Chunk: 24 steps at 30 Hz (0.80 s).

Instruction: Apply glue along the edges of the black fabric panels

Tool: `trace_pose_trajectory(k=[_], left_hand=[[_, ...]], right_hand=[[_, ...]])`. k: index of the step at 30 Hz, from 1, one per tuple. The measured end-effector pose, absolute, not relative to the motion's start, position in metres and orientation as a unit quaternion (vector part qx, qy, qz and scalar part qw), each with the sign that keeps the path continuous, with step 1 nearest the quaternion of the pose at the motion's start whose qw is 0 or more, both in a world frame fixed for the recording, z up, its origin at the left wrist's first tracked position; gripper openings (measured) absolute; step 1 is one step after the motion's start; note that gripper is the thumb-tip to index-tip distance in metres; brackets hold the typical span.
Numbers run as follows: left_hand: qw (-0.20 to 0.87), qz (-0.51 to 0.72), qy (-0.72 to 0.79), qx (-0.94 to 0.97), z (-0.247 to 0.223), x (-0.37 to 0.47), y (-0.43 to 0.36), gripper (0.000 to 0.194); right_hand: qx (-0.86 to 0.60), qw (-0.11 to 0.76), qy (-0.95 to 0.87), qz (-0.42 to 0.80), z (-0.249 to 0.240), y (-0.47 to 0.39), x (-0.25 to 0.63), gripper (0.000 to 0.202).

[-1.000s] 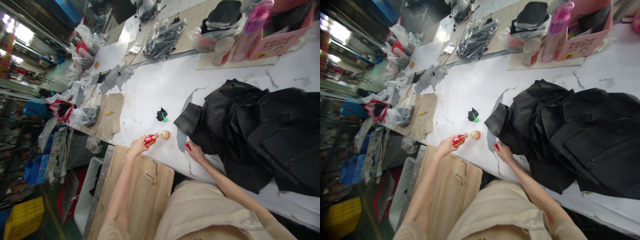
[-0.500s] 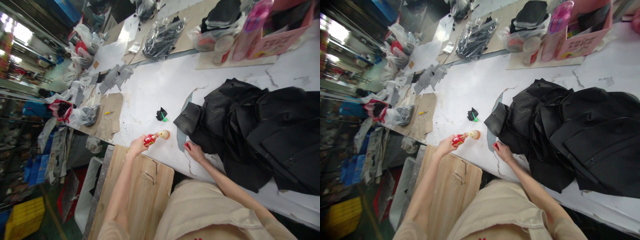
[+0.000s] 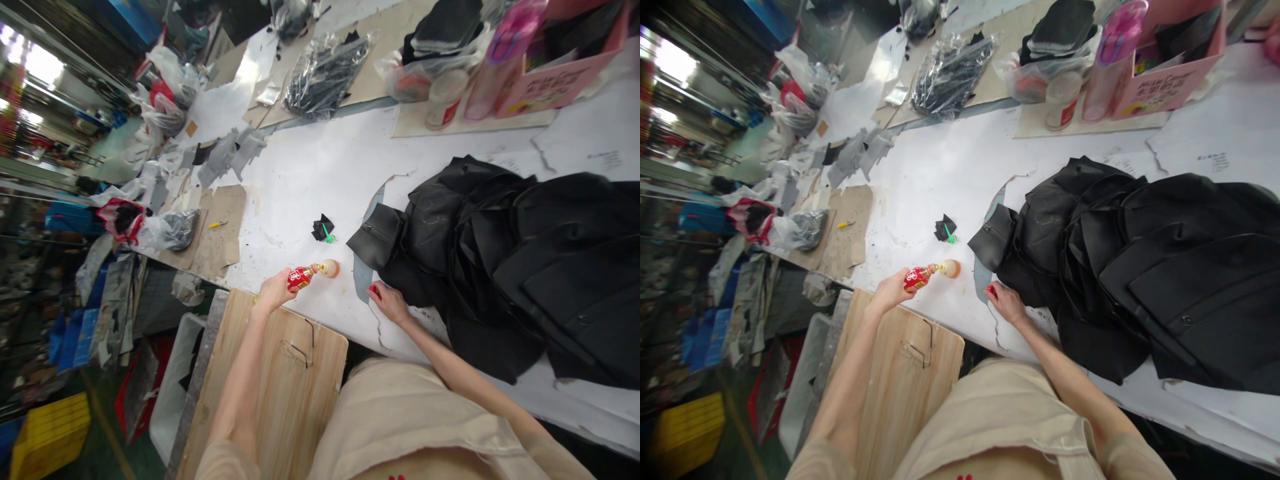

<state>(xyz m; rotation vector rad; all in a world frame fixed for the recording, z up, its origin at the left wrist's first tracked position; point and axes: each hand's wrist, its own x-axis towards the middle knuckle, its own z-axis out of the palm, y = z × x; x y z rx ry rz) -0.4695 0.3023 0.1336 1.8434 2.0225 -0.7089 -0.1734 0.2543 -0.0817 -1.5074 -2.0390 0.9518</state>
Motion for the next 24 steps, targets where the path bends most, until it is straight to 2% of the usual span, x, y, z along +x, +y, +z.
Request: trace_pose_trajectory(k=[24], left_hand=[[0.136,-0.26,0.703,0.648,0.1406,-0.4683,0.3029,0.032]], right_hand=[[-0.537,0.224,-0.736,0.345,-0.0825,0.2539,-0.1735,0.025]])
